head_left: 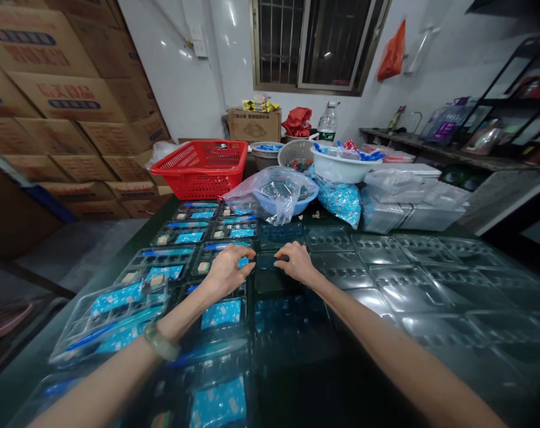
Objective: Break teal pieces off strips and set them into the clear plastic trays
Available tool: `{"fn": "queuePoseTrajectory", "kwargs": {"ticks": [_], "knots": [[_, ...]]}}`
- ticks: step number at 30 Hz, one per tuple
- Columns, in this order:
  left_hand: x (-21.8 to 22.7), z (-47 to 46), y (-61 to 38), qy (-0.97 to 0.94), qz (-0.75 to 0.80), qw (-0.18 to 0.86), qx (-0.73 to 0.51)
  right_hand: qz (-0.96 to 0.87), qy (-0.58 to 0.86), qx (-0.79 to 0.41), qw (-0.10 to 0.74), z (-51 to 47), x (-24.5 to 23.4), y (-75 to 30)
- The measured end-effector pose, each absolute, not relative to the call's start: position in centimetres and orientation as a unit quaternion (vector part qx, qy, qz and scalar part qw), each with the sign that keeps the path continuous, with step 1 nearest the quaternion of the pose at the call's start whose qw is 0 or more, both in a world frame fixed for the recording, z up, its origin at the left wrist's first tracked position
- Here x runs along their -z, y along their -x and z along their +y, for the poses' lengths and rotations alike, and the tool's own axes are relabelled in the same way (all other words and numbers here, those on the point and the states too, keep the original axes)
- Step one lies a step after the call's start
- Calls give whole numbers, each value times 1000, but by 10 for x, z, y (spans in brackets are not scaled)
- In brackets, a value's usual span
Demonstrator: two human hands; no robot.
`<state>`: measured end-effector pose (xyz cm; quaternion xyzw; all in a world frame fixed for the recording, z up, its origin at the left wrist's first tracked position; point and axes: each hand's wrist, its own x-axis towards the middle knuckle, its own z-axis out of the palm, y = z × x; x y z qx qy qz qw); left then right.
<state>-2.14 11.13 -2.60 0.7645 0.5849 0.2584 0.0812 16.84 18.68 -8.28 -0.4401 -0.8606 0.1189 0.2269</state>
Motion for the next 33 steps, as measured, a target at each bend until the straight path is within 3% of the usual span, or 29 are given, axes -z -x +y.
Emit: {"fn": "queuePoseTrajectory", "kwargs": {"ticks": [10,17,26,30,33], "knots": [[38,130,-3,-830,530,72,-158,-893,423,-41,148,181,76,-163],[26,86,-16,-867,455,176,-106,-894,400,-42,198,169,51,-192],[25,75,-15,-835,471,252,-134,-815,356,-293,352,113,47,-223],[21,72,-15,-736,497,406,-215,-778,344,-379,365,93,49,-219],[19,71,-19,-621,490,537,-293,-787,329,-374,364,84,46,-211]]}}
